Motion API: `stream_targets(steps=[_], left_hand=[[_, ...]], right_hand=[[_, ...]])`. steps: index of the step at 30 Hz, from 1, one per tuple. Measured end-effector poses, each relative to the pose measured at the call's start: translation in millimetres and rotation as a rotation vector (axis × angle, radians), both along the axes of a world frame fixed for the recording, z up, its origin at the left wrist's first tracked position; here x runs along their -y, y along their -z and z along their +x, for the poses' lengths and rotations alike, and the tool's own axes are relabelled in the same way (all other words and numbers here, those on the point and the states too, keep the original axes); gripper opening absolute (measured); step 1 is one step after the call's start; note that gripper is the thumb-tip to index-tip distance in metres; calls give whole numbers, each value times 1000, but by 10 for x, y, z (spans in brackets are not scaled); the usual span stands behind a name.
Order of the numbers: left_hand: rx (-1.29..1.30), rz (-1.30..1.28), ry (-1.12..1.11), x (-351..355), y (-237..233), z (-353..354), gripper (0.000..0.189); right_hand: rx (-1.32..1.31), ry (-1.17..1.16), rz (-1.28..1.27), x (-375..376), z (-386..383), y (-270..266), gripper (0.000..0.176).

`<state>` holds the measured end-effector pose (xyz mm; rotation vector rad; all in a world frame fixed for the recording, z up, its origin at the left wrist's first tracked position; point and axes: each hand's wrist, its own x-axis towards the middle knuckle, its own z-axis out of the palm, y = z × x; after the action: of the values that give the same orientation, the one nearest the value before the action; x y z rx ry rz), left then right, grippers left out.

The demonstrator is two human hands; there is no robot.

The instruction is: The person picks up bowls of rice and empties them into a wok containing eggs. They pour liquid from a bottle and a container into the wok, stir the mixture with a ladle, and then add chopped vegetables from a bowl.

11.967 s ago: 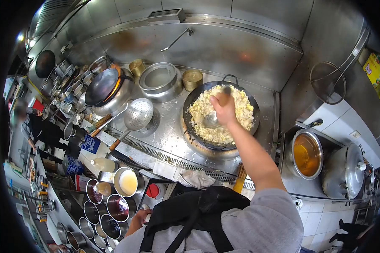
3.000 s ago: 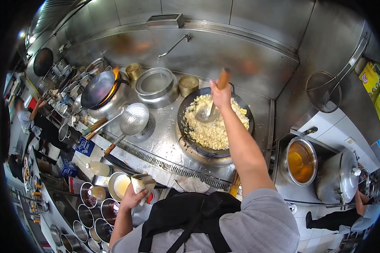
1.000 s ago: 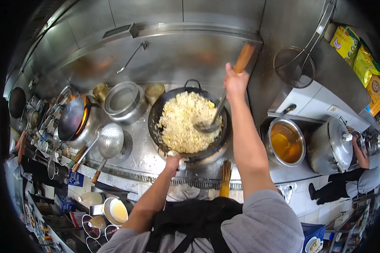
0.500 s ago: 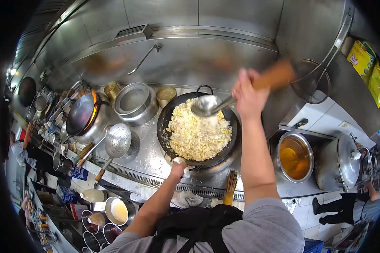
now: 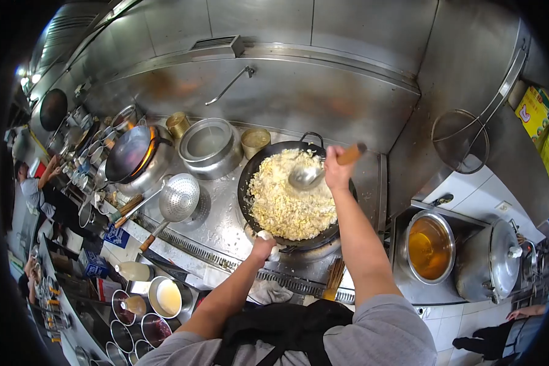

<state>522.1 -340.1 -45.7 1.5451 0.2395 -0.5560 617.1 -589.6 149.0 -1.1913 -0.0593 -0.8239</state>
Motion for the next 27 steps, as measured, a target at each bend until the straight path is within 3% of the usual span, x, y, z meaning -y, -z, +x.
stream_targets(steps=[2, 3, 5, 6, 8, 9, 10, 11, 12, 14, 16, 18, 20, 22, 23, 25, 27], left_hand=[[58, 136, 13, -3, 44, 51, 29], [-31, 76, 29, -16, -164, 8, 30], [44, 61, 6, -4, -89, 73, 29], [99, 51, -11, -4, -55, 19, 29], [63, 28, -25, 3, -61, 0, 20], [71, 0, -22, 4, 1, 6, 23], [72, -2, -22, 11, -4, -16, 23], [68, 20, -43, 20, -26, -24, 23], [68, 43, -64, 33, -117, -12, 24], [61, 17, -74, 7, -129, -98, 24], [24, 29, -5, 12, -15, 29, 30], [34, 23, -28, 16, 30, 8, 29], [15, -10, 43, -23, -7, 34, 27], [-19, -8, 45, -19, -167, 2, 26], [-17, 28, 53, -42, -272, -1, 25], [-124, 4, 94, -81, -290, -53, 22], [-249, -127, 120, -121, -221, 27, 22]], right_hand=[[-205, -88, -212, 25, 193, -515, 25], [-219, -93, -210, -88, 4, -830, 25], [-164, -175, -227, -361, -195, -1548, 27], [-175, -184, -230, -367, -220, -1471, 27], [281, -393, -105, -366, -438, -1203, 29], [327, -230, -101, -445, -376, -834, 31], [229, -63, -207, -417, -154, -306, 31], [87, -213, -134, -316, 11, -99, 30], [-51, -361, -59, -317, 100, -235, 29], [-174, -90, -217, -324, 125, -881, 27], [-154, -129, -151, -377, -106, -1417, 30], [226, -173, -251, -252, -293, -1417, 30], [301, -190, -146, -213, -44, -737, 29], [80, 66, -156, -208, 371, -15, 36], [89, 65, -156, -267, 435, -226, 36], [-138, -21, -330, -420, 271, -926, 35], [-79, -109, -209, -610, -133, -1606, 32]])
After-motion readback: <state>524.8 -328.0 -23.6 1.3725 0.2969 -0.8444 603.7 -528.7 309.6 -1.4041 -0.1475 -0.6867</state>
